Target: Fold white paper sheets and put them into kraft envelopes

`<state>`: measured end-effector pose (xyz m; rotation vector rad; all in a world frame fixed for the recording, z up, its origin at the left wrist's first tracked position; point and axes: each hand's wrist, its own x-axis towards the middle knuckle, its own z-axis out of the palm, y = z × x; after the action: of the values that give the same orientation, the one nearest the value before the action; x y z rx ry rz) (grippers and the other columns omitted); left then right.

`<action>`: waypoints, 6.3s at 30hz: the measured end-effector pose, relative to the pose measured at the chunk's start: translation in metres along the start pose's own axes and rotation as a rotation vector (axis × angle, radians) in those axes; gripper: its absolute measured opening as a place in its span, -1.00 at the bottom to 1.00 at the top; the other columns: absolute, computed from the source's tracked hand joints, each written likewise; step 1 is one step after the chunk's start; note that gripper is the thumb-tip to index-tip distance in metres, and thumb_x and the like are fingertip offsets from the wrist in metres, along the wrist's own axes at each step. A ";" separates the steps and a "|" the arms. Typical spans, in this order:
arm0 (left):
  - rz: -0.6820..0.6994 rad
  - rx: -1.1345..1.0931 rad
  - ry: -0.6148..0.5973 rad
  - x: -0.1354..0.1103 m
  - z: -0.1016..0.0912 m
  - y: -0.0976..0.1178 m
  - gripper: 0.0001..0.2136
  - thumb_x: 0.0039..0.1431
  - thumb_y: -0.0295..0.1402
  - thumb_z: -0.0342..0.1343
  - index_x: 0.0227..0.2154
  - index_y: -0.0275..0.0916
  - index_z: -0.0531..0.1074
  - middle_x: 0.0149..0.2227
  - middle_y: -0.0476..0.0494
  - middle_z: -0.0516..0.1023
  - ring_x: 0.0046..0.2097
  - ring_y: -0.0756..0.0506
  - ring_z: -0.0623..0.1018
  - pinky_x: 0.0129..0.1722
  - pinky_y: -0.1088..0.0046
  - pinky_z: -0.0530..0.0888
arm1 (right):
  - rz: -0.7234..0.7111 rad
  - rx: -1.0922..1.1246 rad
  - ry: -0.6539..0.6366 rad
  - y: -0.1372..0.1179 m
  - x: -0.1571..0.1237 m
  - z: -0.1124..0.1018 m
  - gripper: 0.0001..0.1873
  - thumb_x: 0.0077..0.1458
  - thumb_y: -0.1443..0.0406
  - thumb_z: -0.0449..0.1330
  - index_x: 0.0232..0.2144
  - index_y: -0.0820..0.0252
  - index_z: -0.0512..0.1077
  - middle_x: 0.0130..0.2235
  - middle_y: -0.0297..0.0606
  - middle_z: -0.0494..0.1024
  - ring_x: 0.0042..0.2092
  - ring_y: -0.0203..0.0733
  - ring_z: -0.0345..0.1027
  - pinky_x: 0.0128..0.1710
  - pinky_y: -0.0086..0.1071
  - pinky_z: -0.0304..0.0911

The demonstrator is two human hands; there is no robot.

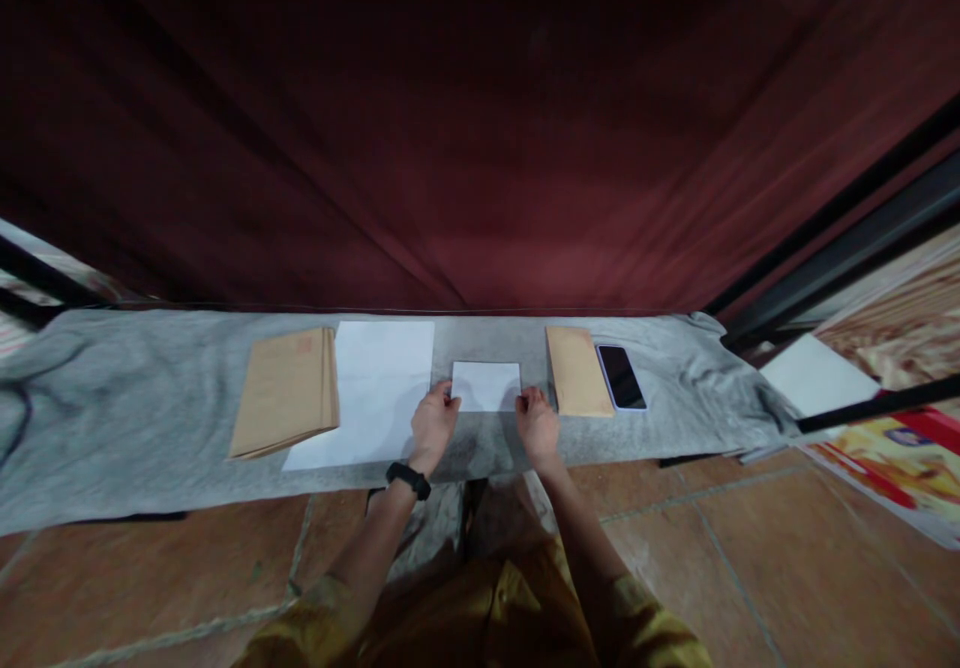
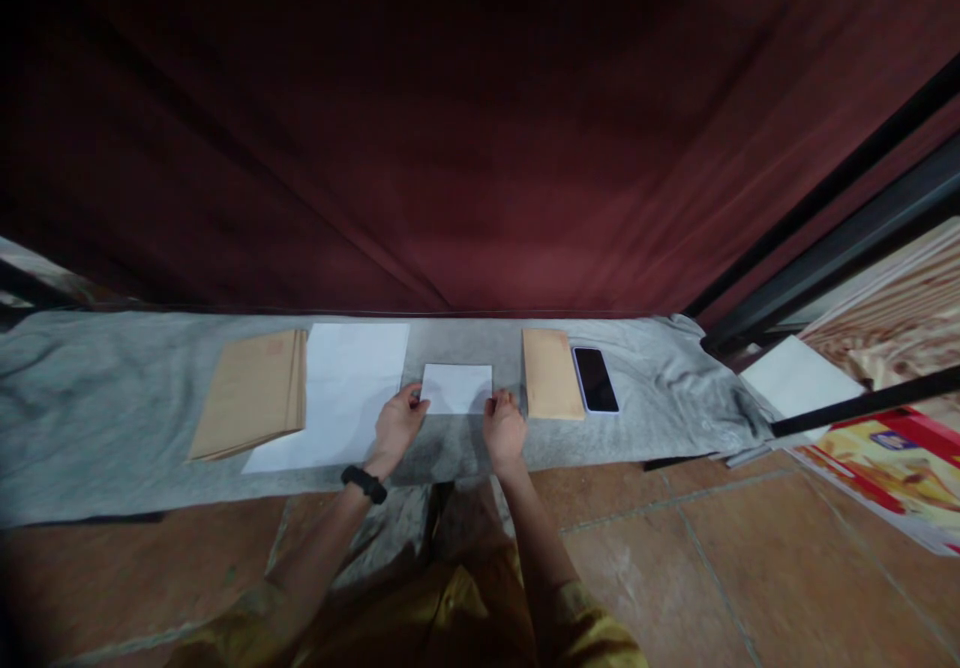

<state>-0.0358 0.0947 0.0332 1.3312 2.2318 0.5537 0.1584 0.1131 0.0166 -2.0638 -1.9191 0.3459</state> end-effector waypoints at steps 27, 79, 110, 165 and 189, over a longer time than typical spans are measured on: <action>0.730 0.278 0.168 -0.031 0.041 -0.008 -0.59 0.40 -0.25 -0.06 0.21 -0.27 0.36 0.37 -0.29 0.26 0.42 -0.25 0.19 0.36 0.09 0.25 | -0.004 -0.013 0.001 -0.005 -0.008 -0.002 -0.72 0.41 0.29 0.00 0.07 0.13 0.41 -0.03 -0.18 0.52 -0.18 -0.22 0.48 -0.30 -0.43 0.20; 0.582 0.284 0.180 -0.027 0.048 -0.002 -0.45 0.40 -0.33 -0.23 0.39 -0.41 0.06 0.43 -0.31 0.11 0.47 -0.18 0.01 0.44 0.10 0.02 | -0.368 -0.116 0.144 -0.005 -0.010 0.039 -0.41 0.42 0.14 -0.05 0.39 0.26 0.13 0.40 0.07 0.14 0.40 0.09 0.02 0.35 0.10 -0.11; 0.472 0.528 0.133 -0.004 0.055 -0.002 -0.43 0.34 -0.44 -0.20 0.39 -0.45 0.06 0.46 -0.40 0.00 0.48 -0.26 -0.03 0.42 0.07 0.03 | -0.583 0.044 -0.063 -0.045 0.021 0.049 -0.46 0.47 0.17 -0.17 0.33 0.26 0.26 0.38 -0.09 0.24 0.42 -0.11 0.01 0.41 -0.11 -0.08; 0.511 0.426 0.184 0.005 0.054 0.007 -0.41 0.41 -0.18 -0.20 0.37 -0.45 0.11 0.43 -0.39 0.10 0.47 -0.26 0.03 0.41 0.06 0.06 | -0.480 -0.112 0.118 0.007 0.020 0.038 -0.43 0.42 0.13 -0.05 0.36 0.25 0.20 0.39 0.00 0.21 0.37 0.10 0.09 0.34 0.02 -0.06; 0.636 0.405 0.106 -0.042 0.043 -0.008 -0.51 0.41 -0.24 -0.13 0.34 -0.22 0.22 0.43 -0.22 0.14 0.46 -0.22 0.07 0.43 0.04 0.08 | -0.471 -0.100 0.094 0.005 0.020 0.033 -0.43 0.43 0.13 -0.06 0.38 0.22 0.16 0.39 -0.01 0.20 0.38 0.09 0.06 0.35 0.04 -0.08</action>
<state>0.0014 0.0580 0.0022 2.2984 2.0405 0.3924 0.1520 0.1342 -0.0152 -1.5758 -2.3151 0.0438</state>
